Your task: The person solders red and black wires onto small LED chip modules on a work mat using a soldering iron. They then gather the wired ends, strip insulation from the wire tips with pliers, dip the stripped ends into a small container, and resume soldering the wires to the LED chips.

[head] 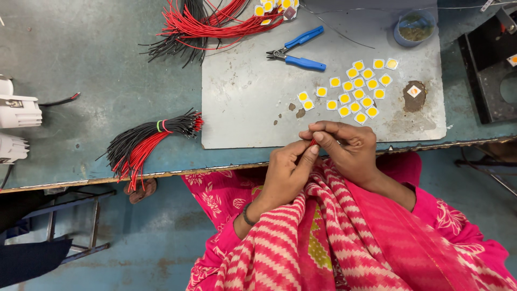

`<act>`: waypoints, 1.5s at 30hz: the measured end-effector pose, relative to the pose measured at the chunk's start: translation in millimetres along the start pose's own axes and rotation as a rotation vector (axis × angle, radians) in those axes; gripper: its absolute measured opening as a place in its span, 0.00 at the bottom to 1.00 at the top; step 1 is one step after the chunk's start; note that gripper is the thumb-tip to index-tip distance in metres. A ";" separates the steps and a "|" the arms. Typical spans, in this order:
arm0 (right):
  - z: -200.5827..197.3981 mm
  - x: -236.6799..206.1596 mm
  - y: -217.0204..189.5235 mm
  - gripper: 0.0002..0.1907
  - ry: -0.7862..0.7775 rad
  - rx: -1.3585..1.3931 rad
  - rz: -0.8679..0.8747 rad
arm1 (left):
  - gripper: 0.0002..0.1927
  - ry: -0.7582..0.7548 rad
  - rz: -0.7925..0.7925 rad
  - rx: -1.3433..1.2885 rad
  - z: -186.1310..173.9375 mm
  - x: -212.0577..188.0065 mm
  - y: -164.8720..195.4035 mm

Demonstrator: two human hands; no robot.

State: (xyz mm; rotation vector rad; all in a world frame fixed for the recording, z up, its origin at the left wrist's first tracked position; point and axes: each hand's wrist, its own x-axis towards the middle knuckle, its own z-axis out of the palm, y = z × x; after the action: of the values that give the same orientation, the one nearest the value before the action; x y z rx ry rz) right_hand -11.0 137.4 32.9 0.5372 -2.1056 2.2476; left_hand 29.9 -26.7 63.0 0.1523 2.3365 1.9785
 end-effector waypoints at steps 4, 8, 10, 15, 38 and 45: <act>-1.6 3.0 -5.3 0.14 -0.040 -0.126 -0.055 | 0.12 0.009 0.021 -0.051 2.5 0.5 -2.2; -3.7 2.5 -9.1 0.14 -0.047 -0.252 -0.162 | 0.11 0.036 0.085 -0.066 9.4 -1.5 -8.0; -2.5 1.6 -9.3 0.12 -0.038 -0.245 -0.165 | 0.11 0.047 0.127 -0.045 10.2 -2.1 -11.2; -0.5 -1.5 -10.7 0.16 -0.023 0.140 0.101 | 0.10 0.060 0.118 -0.079 9.2 -3.8 -13.7; -11.2 -9.0 2.3 0.10 -0.025 0.101 0.347 | 0.15 0.075 -0.037 -0.257 11.8 -4.0 -22.4; -12.9 -9.2 1.3 0.14 -0.142 0.242 0.437 | 0.16 -0.020 -0.081 -0.354 8.8 -5.5 -36.8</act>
State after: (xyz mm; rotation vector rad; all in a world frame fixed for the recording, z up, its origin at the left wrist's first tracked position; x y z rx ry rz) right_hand -5.7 151.8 28.9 0.2633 -2.2076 2.8016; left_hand 35.5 -24.8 25.2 0.0542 1.9065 2.2924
